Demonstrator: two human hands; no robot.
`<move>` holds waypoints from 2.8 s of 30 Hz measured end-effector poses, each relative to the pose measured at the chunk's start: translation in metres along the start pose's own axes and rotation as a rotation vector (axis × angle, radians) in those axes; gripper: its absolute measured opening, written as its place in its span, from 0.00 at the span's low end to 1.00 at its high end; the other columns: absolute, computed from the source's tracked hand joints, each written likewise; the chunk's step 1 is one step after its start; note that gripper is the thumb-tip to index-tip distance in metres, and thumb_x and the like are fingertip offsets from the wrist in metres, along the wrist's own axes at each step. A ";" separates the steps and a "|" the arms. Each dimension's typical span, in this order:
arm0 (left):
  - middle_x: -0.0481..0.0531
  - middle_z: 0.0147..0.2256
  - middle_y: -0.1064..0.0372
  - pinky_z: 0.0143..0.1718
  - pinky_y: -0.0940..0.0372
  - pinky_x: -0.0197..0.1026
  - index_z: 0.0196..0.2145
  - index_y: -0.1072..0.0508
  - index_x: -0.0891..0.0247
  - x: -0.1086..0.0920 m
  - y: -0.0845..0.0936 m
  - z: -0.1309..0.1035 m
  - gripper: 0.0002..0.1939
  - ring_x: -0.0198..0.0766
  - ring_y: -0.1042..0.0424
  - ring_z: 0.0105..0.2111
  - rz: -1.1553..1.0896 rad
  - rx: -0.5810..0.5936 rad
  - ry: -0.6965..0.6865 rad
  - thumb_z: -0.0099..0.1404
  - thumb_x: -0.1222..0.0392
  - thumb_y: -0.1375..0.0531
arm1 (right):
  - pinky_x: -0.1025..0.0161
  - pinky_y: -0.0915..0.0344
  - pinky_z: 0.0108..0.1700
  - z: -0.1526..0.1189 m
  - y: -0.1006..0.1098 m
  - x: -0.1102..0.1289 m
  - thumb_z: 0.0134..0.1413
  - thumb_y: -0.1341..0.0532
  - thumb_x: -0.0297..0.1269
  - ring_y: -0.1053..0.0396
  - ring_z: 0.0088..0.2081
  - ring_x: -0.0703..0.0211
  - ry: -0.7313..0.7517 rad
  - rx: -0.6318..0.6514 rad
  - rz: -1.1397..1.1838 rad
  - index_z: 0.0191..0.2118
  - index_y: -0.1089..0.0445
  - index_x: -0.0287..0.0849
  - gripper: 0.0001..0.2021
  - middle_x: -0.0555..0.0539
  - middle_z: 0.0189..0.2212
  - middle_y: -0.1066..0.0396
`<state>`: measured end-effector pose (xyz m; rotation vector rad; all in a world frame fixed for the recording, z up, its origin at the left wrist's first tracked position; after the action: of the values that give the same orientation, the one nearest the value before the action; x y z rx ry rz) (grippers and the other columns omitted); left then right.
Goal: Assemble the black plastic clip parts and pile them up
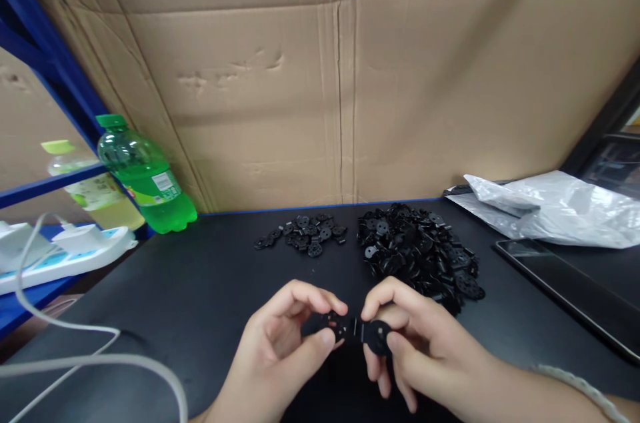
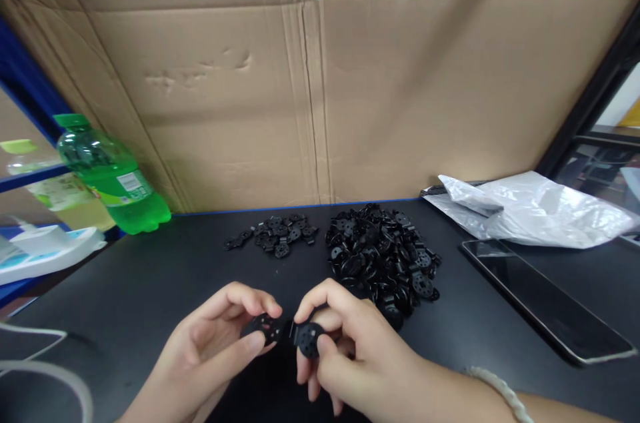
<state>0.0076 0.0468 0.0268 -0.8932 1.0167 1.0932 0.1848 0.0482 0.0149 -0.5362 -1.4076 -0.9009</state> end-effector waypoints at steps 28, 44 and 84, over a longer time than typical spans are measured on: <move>0.64 0.54 0.28 0.52 0.48 0.65 0.50 0.28 0.63 0.010 0.024 0.039 0.20 0.61 0.36 0.53 1.262 0.218 -0.288 0.62 0.54 0.39 | 0.51 0.35 0.45 -0.015 0.017 0.034 0.56 0.45 0.20 0.34 0.42 0.52 0.575 -0.288 -0.905 0.43 0.32 0.39 0.12 0.42 0.42 0.28; 0.55 0.45 0.22 0.48 0.33 0.46 0.49 0.27 0.62 -0.006 -0.003 0.012 0.19 0.43 0.25 0.43 1.049 0.533 -0.425 0.66 0.75 0.48 | 0.62 0.33 0.39 -0.011 0.015 0.030 0.57 0.47 0.23 0.31 0.36 0.58 0.381 -0.251 -0.496 0.39 0.31 0.42 0.11 0.46 0.34 0.28; 0.57 0.32 0.19 0.32 0.25 0.34 0.41 0.17 0.63 -0.010 -0.019 -0.005 0.17 0.40 0.19 0.29 0.297 0.237 -0.340 0.53 0.73 0.27 | 0.65 0.37 0.33 0.002 -0.024 -0.008 0.57 0.41 0.47 0.38 0.26 0.66 -0.237 0.183 0.342 0.32 0.37 0.41 0.13 0.54 0.24 0.38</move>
<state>0.0236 0.0350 0.0360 -0.3545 0.9842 1.2889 0.1652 0.0378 0.0028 -0.7347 -1.5335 -0.4396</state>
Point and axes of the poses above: each hand's wrist, its own z-axis towards the middle knuckle, its own y-axis out of the back of the hand, x = y × z, the point moved 4 cm from there along z, towards the middle knuckle
